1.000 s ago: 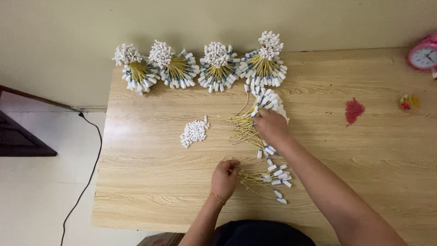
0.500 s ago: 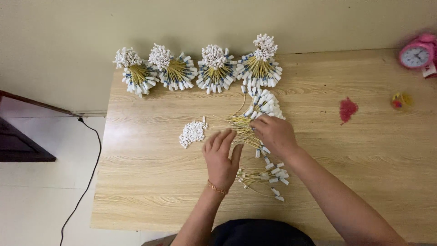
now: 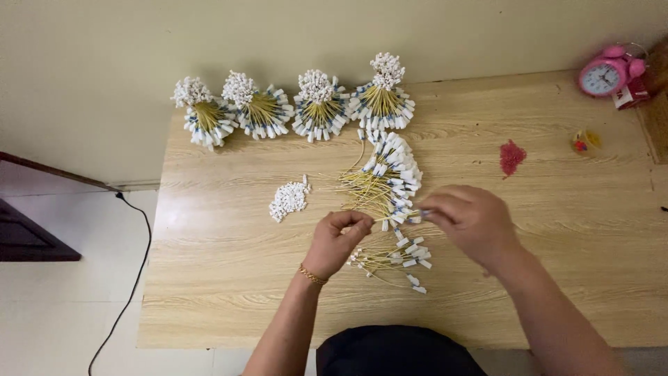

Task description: Assembling small white plastic caps onto the ends of thin yellow wires

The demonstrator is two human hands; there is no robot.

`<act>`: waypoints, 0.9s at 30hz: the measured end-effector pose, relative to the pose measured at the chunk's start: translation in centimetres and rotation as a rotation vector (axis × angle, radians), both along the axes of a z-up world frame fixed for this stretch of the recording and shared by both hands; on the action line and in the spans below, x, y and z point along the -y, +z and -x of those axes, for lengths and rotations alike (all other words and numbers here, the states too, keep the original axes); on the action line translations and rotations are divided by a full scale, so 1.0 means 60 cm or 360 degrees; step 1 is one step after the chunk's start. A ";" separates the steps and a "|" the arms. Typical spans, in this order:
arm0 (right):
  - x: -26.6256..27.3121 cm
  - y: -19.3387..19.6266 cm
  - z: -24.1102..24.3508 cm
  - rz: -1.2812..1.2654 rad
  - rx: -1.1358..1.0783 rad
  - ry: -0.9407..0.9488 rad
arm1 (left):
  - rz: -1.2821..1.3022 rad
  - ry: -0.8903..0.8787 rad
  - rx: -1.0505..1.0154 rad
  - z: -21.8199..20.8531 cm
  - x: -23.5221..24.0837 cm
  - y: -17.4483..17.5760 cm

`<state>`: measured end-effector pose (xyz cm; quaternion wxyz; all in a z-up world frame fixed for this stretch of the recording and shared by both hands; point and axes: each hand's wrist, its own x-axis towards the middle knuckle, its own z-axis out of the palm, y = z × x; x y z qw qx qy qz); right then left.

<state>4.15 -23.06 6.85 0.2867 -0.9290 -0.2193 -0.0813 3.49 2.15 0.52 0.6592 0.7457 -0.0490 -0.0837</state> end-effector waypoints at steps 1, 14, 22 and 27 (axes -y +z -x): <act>0.012 0.005 0.001 -0.0090 -0.0052 -0.0021 | -0.0004 0.0016 -0.0055 0.003 -0.009 -0.018; -0.091 0.005 0.011 -0.0259 -0.0845 0.0160 | 0.0136 0.0114 -0.0198 0.046 0.018 -0.063; -0.099 -0.089 0.011 -0.0957 -0.1336 -0.0132 | 0.0331 0.0329 -0.0235 0.064 0.032 -0.076; -0.096 -0.203 0.012 -0.1406 -0.1467 -0.0461 | 0.0315 0.0326 -0.0265 0.056 0.049 -0.137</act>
